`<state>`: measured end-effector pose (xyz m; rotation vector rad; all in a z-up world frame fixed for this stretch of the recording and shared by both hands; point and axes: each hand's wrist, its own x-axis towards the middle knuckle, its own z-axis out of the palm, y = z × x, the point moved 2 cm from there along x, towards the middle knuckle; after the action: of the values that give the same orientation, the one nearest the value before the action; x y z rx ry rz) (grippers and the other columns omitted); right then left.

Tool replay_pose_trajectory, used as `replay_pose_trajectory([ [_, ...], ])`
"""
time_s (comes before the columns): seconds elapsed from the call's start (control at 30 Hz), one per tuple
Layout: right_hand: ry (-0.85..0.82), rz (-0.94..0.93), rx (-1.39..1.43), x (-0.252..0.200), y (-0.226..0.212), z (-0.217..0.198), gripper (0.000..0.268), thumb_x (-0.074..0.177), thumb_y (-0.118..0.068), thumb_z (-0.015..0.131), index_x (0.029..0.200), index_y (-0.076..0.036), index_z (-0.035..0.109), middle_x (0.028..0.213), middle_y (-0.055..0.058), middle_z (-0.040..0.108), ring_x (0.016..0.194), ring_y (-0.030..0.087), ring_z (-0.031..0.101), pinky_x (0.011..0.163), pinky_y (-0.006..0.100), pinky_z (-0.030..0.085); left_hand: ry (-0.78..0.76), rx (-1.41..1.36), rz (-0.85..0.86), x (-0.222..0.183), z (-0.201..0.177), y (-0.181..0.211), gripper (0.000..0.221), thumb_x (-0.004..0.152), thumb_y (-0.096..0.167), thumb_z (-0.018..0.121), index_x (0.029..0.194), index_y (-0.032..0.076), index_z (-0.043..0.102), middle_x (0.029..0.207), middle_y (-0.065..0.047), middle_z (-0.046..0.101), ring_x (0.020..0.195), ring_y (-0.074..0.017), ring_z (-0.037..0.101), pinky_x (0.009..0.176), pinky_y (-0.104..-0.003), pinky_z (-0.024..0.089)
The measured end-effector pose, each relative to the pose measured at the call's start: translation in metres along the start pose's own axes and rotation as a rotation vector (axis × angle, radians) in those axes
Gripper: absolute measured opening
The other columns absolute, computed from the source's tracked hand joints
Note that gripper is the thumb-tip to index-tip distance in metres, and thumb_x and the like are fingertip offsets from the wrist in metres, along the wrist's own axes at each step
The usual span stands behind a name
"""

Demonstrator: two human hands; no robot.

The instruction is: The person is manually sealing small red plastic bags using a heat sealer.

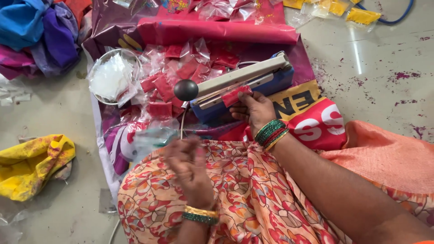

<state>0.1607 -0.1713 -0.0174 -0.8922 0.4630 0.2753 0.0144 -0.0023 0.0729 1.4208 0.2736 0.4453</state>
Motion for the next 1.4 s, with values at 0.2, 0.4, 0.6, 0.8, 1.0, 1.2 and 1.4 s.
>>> replay_pose_trajectory([
  [0.2, -0.041, -0.027, 0.02, 0.006, -0.002, -0.001, 0.011, 0.096, -0.015, 0.073, 0.103, -0.008, 0.067, 0.09, 0.011, 0.077, 0.075, 0.024, 0.077, 0.06, 0.035, 0.064, -0.148, -0.137, -0.441, -0.007, -0.002, -0.062, 0.026, 0.1, 0.006, 0.062, 0.125, 0.0, 0.06, 0.104, -0.004, 0.07, 0.089, -0.0122, 0.069, 0.079, -0.026, 0.06],
  [0.4, -0.106, -0.076, 0.027, 0.009, -0.007, -0.006, 0.015, 0.097, -0.01, 0.069, 0.112, -0.009, 0.066, 0.094, 0.011, 0.076, 0.077, 0.026, 0.077, 0.063, 0.036, 0.065, -0.15, -0.136, -0.578, 0.002, -0.005, -0.073, 0.02, 0.1, 0.012, 0.064, 0.116, 0.001, 0.066, 0.099, -0.007, 0.076, 0.085, -0.0135, 0.072, 0.072, -0.027, 0.058],
  [0.6, -0.23, 0.046, -0.005, -0.02, -0.005, 0.0, 0.017, 0.095, -0.001, 0.067, 0.111, -0.004, 0.062, 0.1, 0.015, 0.076, 0.085, 0.029, 0.078, 0.07, 0.037, 0.068, -0.137, -0.381, -0.584, 0.007, -0.007, -0.086, 0.028, 0.096, 0.012, 0.073, 0.121, 0.001, 0.066, 0.105, -0.006, 0.072, 0.086, -0.0114, 0.069, 0.072, -0.028, 0.061],
  [0.8, -0.336, 0.295, -0.12, -0.067, 0.006, 0.009, 0.019, 0.09, 0.003, 0.069, 0.106, -0.005, 0.064, 0.097, 0.012, 0.075, 0.081, 0.026, 0.077, 0.066, 0.037, 0.065, -0.054, -0.417, -0.46, 0.015, -0.008, -0.084, 0.026, 0.095, 0.011, 0.075, 0.12, 0.005, 0.071, 0.109, -0.002, 0.075, 0.081, -0.0103, 0.063, 0.072, -0.024, 0.053],
  [1.0, -0.359, 0.312, -0.299, -0.092, 0.005, 0.014, 0.016, 0.089, -0.003, 0.072, 0.103, -0.006, 0.065, 0.095, 0.01, 0.074, 0.08, 0.023, 0.076, 0.067, 0.036, 0.067, -0.058, -0.526, -0.422, 0.009, -0.008, -0.081, 0.007, 0.094, 0.007, 0.072, 0.1, 0.004, 0.073, 0.099, -0.004, 0.077, 0.09, -0.0127, 0.071, 0.082, -0.027, 0.06],
  [1.2, -0.35, 0.182, -0.295, -0.081, 0.02, -0.008, 0.011, 0.092, -0.005, 0.074, 0.101, -0.004, 0.067, 0.094, 0.007, 0.072, 0.079, 0.018, 0.073, 0.065, 0.034, 0.065, -0.169, -0.432, -0.418, 0.003, -0.006, -0.09, 0.004, 0.096, 0.004, 0.073, 0.099, 0.003, 0.073, 0.095, -0.005, 0.075, 0.082, -0.013, 0.07, 0.071, -0.027, 0.059],
  [1.4, -0.214, 0.127, -0.315, -0.103, 0.009, 0.004, 0.009, 0.092, -0.008, 0.071, 0.099, -0.004, 0.067, 0.091, 0.008, 0.071, 0.075, 0.02, 0.074, 0.062, 0.038, 0.067, -0.044, -0.384, -0.582, 0.003, -0.002, -0.056, 0.005, 0.09, 0.007, 0.074, 0.094, 0.004, 0.072, 0.089, -0.005, 0.074, 0.077, -0.0153, 0.07, 0.06, -0.035, 0.057],
])
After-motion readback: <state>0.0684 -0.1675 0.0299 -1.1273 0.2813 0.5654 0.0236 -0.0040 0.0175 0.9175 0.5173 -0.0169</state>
